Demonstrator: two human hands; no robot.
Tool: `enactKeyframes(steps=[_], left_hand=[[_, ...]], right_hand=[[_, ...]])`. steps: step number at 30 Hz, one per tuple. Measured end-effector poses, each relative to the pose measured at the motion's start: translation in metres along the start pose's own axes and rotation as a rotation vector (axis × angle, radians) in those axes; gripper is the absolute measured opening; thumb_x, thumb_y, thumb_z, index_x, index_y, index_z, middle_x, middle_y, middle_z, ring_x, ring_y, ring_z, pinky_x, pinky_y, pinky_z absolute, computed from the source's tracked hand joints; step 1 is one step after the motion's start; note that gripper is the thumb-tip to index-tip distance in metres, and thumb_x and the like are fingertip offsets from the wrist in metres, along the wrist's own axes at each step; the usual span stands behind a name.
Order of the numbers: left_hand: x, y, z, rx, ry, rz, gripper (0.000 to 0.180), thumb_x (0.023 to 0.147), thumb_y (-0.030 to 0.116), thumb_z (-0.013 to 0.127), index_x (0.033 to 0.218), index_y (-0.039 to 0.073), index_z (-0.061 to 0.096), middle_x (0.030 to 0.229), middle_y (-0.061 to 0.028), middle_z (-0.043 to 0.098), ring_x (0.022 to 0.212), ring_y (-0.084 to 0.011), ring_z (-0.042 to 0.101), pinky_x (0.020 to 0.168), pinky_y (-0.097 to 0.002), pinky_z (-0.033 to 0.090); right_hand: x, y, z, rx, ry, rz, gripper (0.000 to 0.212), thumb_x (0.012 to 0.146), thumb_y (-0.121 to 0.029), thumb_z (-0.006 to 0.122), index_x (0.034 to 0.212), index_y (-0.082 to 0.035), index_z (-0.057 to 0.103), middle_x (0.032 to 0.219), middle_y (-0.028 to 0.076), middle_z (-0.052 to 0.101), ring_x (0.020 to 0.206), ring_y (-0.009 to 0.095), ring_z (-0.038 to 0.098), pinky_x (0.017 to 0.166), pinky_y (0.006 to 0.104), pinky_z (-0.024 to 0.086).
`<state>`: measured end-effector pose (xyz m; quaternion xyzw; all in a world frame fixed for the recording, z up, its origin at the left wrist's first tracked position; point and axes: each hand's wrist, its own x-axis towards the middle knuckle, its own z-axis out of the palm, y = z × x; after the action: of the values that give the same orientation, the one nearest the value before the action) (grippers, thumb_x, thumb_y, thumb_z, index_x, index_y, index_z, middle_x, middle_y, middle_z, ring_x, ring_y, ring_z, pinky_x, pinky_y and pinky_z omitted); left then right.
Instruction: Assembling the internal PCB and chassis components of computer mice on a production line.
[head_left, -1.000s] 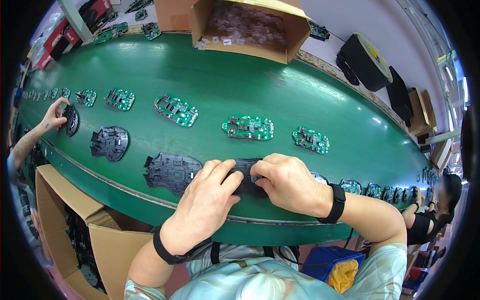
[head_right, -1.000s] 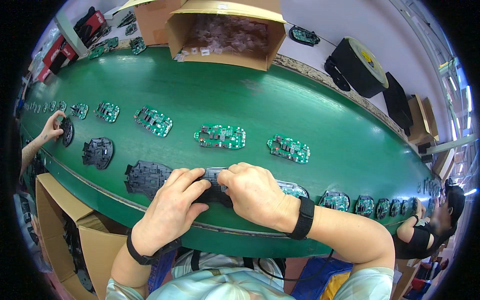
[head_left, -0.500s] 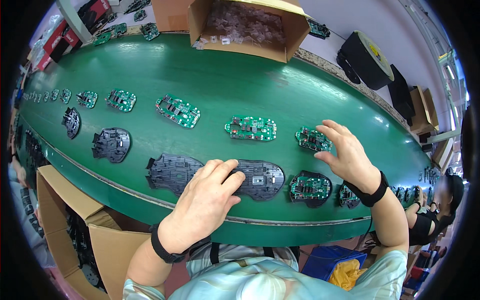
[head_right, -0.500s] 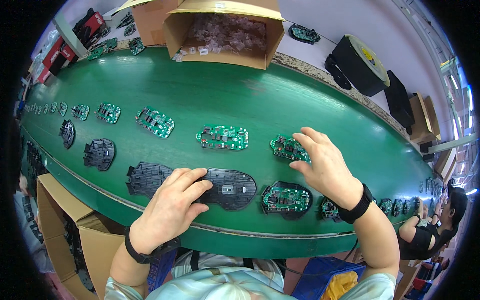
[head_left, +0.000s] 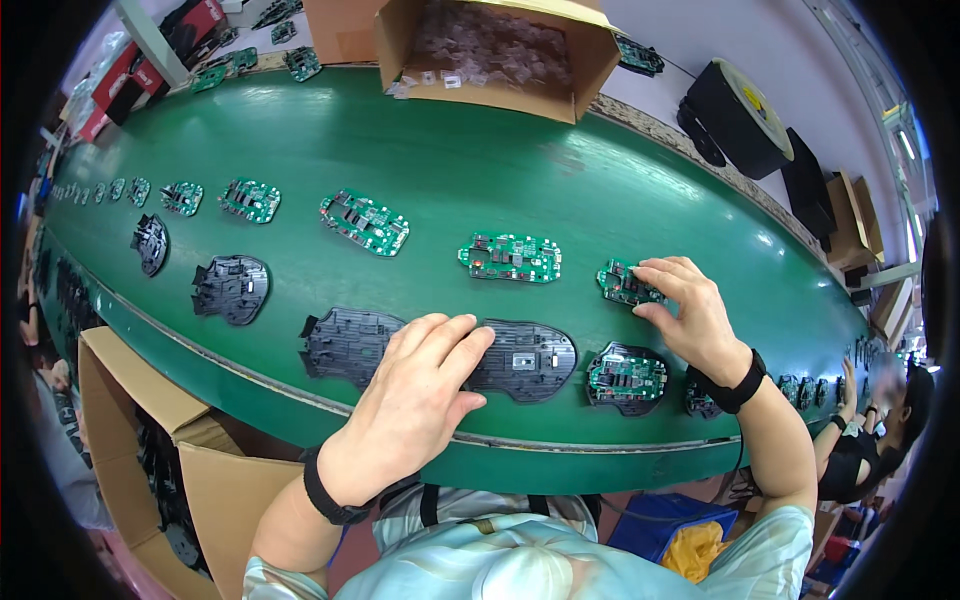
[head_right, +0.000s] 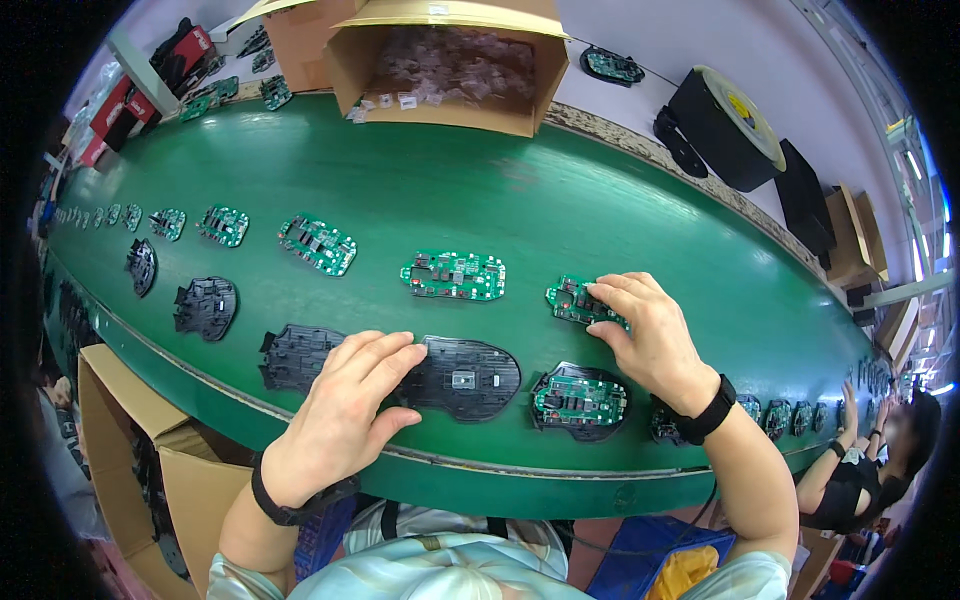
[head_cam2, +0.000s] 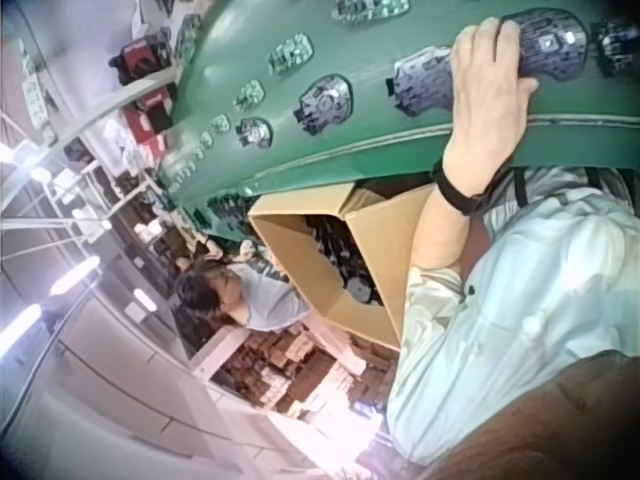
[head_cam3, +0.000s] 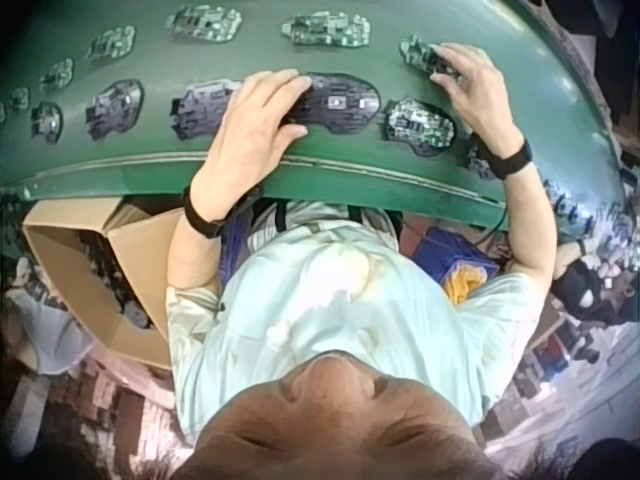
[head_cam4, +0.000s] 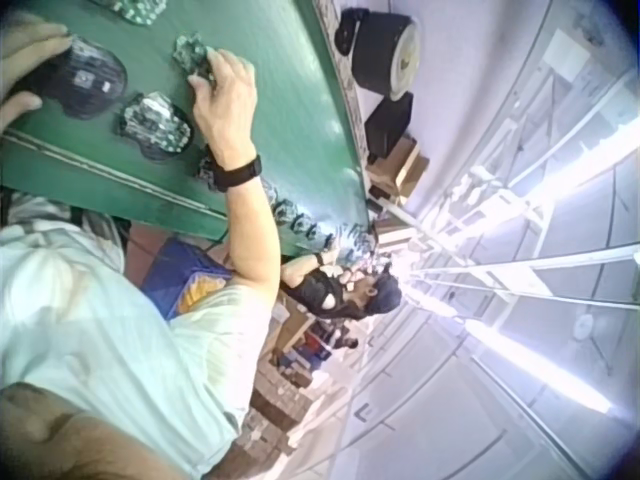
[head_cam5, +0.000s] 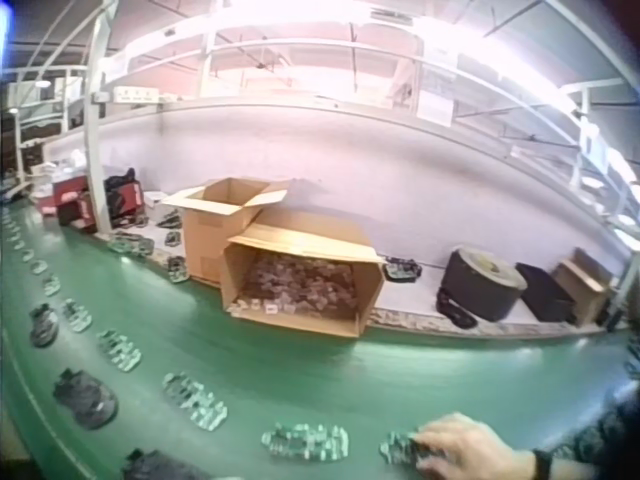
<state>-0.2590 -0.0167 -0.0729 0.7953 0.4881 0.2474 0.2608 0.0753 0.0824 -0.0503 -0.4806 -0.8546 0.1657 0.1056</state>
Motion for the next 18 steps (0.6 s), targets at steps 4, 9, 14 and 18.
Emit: enactKeyframes(steps=[4, 9, 14, 18], left_hand=[[-0.001, -0.003, 0.004, -0.039, 0.027, 0.000, 0.079, 0.072, 0.005, 0.087, 0.143, 0.001, 0.053, 0.134, -0.0168, 0.062, 0.124, -0.0389, 0.056, 0.106, -0.0478, 0.046], [0.000, 0.001, 0.005, -0.087, -0.002, -0.027, 0.086, 0.073, 0.000, 0.084, 0.150, -0.002, 0.046, 0.137, -0.0168, 0.061, 0.121, -0.0356, 0.056, 0.103, -0.0478, 0.045], [0.007, 0.009, 0.009, -0.109, 0.024, -0.039, 0.092, 0.068, 0.001, 0.088, 0.150, 0.001, 0.047, 0.124, -0.0163, 0.066, 0.110, -0.0366, 0.060, 0.098, -0.0450, 0.050], [0.009, 0.009, 0.010, -0.120, 0.026, -0.011, 0.093, 0.067, 0.000, 0.088, 0.150, 0.001, 0.047, 0.124, -0.0163, 0.066, 0.109, -0.0362, 0.060, 0.097, -0.0448, 0.050]], right_hand=[[-0.002, -0.016, -0.002, 0.038, 0.037, -0.020, 0.039, 0.074, -0.005, 0.085, 0.111, 0.001, 0.074, 0.120, 0.018, 0.072, 0.110, 0.037, 0.066, 0.094, 0.0438, 0.056], [0.000, -0.075, 0.011, 0.161, 0.056, -0.289, 0.041, 0.072, -0.006, 0.086, 0.110, -0.001, 0.074, 0.118, 0.017, 0.072, 0.105, 0.036, 0.067, 0.088, 0.0452, 0.057], [-0.004, -0.092, 0.033, 0.189, 0.004, -0.332, 0.038, 0.071, -0.007, 0.085, 0.106, 0.002, 0.074, 0.121, 0.017, 0.070, 0.110, 0.034, 0.065, 0.087, 0.0440, 0.054], [-0.006, -0.092, 0.038, 0.144, -0.009, -0.325, 0.036, 0.071, -0.007, 0.085, 0.104, 0.002, 0.074, 0.120, 0.016, 0.070, 0.110, 0.033, 0.064, 0.088, 0.0437, 0.053]])
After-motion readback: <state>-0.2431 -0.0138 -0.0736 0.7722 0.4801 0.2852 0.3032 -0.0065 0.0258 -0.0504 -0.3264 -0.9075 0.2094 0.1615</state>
